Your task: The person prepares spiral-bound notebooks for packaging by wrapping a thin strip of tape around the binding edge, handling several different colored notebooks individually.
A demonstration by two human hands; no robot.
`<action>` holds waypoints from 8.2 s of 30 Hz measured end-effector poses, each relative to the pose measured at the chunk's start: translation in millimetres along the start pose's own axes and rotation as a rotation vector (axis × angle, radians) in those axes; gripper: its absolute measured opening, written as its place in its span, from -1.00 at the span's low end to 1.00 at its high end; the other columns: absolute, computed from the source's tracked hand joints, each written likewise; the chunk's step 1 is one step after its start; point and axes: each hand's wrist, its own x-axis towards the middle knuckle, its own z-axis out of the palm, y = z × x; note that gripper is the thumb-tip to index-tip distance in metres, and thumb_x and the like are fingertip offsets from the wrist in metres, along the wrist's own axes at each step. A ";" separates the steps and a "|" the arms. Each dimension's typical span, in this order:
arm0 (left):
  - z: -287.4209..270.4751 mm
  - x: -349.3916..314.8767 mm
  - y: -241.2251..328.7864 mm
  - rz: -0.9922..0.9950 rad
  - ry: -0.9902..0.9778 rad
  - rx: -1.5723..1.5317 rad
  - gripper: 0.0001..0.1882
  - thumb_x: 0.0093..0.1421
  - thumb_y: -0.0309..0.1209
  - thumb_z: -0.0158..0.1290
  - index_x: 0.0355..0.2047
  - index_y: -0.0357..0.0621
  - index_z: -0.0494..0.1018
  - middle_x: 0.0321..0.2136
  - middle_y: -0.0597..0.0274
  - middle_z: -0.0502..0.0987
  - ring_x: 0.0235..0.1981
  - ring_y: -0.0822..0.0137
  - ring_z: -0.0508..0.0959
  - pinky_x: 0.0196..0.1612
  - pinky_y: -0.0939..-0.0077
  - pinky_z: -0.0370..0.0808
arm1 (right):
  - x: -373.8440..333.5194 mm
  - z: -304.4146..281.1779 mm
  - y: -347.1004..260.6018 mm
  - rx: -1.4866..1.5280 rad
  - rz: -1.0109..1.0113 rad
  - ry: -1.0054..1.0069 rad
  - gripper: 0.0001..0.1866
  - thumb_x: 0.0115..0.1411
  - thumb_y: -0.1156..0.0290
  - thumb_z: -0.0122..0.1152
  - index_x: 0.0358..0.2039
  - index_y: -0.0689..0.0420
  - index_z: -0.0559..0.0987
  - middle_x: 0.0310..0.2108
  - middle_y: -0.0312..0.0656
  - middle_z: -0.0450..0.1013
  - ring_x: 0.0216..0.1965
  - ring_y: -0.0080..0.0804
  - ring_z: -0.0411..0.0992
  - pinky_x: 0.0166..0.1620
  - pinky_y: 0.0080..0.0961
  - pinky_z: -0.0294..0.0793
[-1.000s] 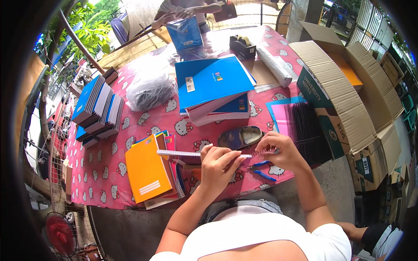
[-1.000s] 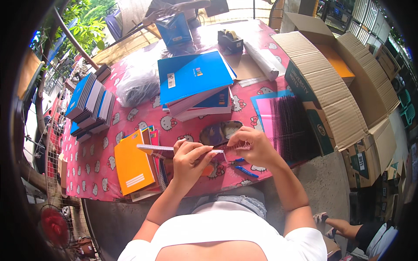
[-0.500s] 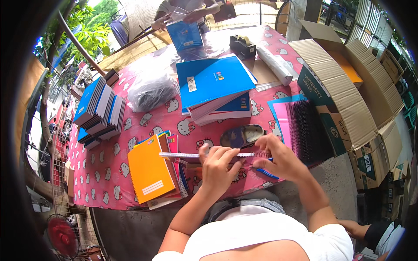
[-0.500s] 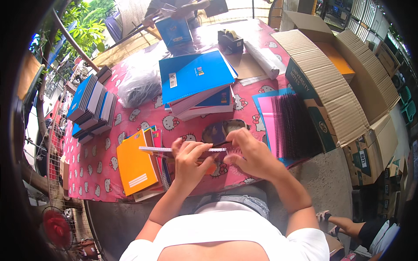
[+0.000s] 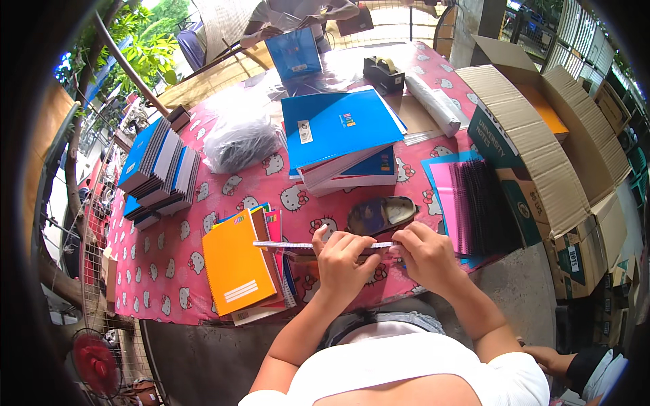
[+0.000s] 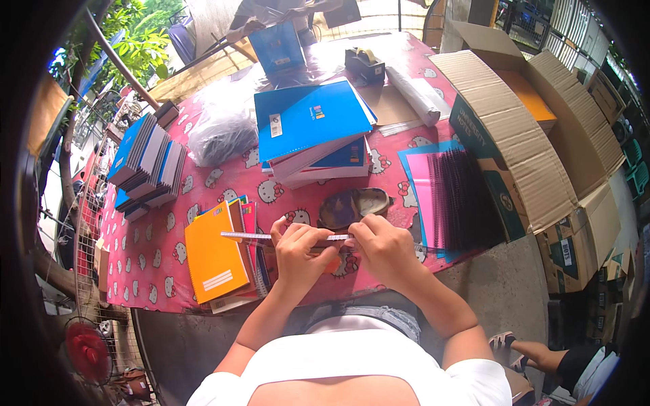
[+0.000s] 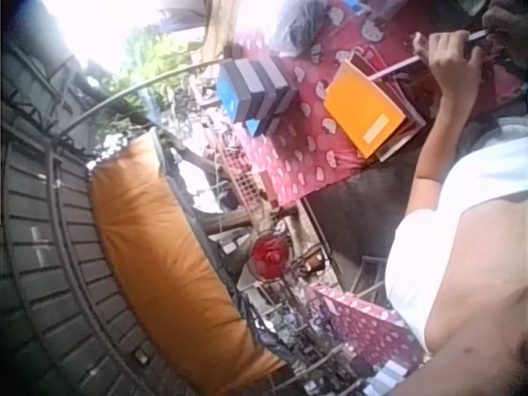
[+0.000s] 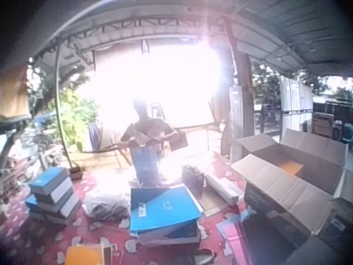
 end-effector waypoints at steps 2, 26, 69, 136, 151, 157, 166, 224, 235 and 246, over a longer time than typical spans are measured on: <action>0.7 -1.1 -1.0 0.000 -0.001 0.003 -0.85 -0.16 -0.36 0.26 -0.51 -0.03 0.58 -0.56 0.38 0.56 -0.39 0.37 0.53 0.15 0.16 0.12 | 1.8 0.6 -0.9 -0.009 -0.019 0.021 -0.82 0.00 0.39 0.31 -0.40 0.09 0.50 -0.42 -0.22 0.39 -0.37 -0.24 0.46 -0.46 -0.36 0.44; -16.8 -19.9 7.0 -0.036 -0.026 -0.089 -0.61 -0.07 -0.30 0.31 -0.21 -0.03 0.48 -0.31 0.34 0.59 -0.18 0.30 0.55 0.13 0.18 0.14 | 63.7 47.2 99.2 -0.312 -0.057 -0.521 -0.67 0.07 0.20 0.26 -0.24 0.14 0.52 -0.29 -0.11 0.47 -0.18 -0.14 0.49 -0.16 -0.27 0.50; -57.4 -15.9 -44.9 -0.312 0.063 0.226 -0.69 -0.30 -0.24 0.39 -0.50 0.01 0.57 -0.15 0.35 0.54 0.15 0.09 0.32 0.23 -0.34 -0.16 | 77.2 80.9 81.0 0.331 0.097 -0.437 -0.58 -0.24 0.52 0.44 -0.25 0.15 0.61 -0.32 -0.25 0.58 -0.26 -0.53 0.50 -0.13 -0.49 0.50; -62.3 -9.5 -118.6 -0.231 0.238 -0.936 -0.85 0.09 -0.59 0.21 -0.34 -0.16 0.47 -0.26 0.16 0.56 -0.19 0.40 0.55 -0.14 0.55 0.55 | -136.4 35.6 43.2 -0.121 0.502 -0.235 -0.54 0.08 0.29 0.24 -0.03 0.19 0.44 -0.17 -0.03 0.39 -0.06 0.00 0.36 0.01 -0.13 0.30; -49.5 3.7 -24.9 0.223 0.243 -0.596 -0.78 -0.04 -0.83 0.17 -0.37 -0.37 0.51 -0.30 0.01 0.56 -0.29 0.37 0.61 -0.22 0.55 0.66 | -14.8 -2.2 -105.3 0.183 0.229 0.029 -0.58 0.15 0.28 0.25 -0.04 0.24 0.48 -0.20 -0.07 0.42 -0.18 -0.18 0.41 -0.12 -0.28 0.37; -50.9 -1.8 -28.0 0.338 0.228 -0.618 -0.77 -0.05 -0.86 0.14 -0.39 -0.37 0.52 -0.30 -0.03 0.57 -0.33 0.34 0.61 -0.29 0.54 0.65 | -23.0 -7.6 -71.6 1.753 0.834 -0.519 -0.62 0.31 0.24 0.08 0.01 0.25 0.46 -0.29 -0.15 0.52 -0.35 -0.47 0.47 -0.28 -0.63 0.43; -195.7 15.4 -62.4 0.279 0.720 0.146 -0.70 0.20 -0.34 0.17 -0.17 -0.30 0.43 -0.34 0.08 0.55 -0.37 0.38 0.53 -0.34 0.58 0.49 | -134.3 85.2 10.7 0.106 0.605 -0.022 -0.47 0.13 0.21 0.29 0.05 0.18 0.42 -0.02 -0.06 0.39 0.03 -0.18 0.37 0.08 -0.23 0.33; -223.4 -87.9 -254.3 -0.121 -0.590 -1.035 -0.56 -0.31 -0.63 0.37 -0.33 -0.27 0.52 -0.43 0.25 0.59 -0.39 0.42 0.58 -0.32 0.50 0.56 | -110.3 215.6 -242.9 0.601 0.429 0.616 -0.03 -0.29 0.35 0.66 0.11 0.24 0.25 -0.05 -0.18 0.42 -0.03 -0.37 0.41 0.04 -0.42 0.41; -187.5 -73.1 -234.0 -0.132 -0.559 -1.371 -0.24 -0.22 -0.61 0.38 0.06 -0.31 0.34 -0.15 0.13 0.54 -0.21 0.38 0.56 -0.30 0.51 0.59 | -82.4 207.7 -244.6 0.546 0.450 0.712 0.09 -0.17 0.23 0.59 0.24 0.29 0.07 0.04 -0.07 0.32 0.06 -0.30 0.34 0.10 -0.34 0.34; -194.1 -63.7 -250.4 -0.102 -0.595 -1.271 0.35 -0.29 -0.29 0.50 0.33 -0.22 -0.25 0.13 0.08 0.27 0.12 0.28 0.33 0.22 0.33 0.21 | -80.9 219.0 -231.2 0.658 0.200 0.759 0.29 -0.14 0.03 0.53 0.33 0.30 -0.18 0.18 0.00 0.18 0.21 -0.19 0.17 0.25 -0.23 0.11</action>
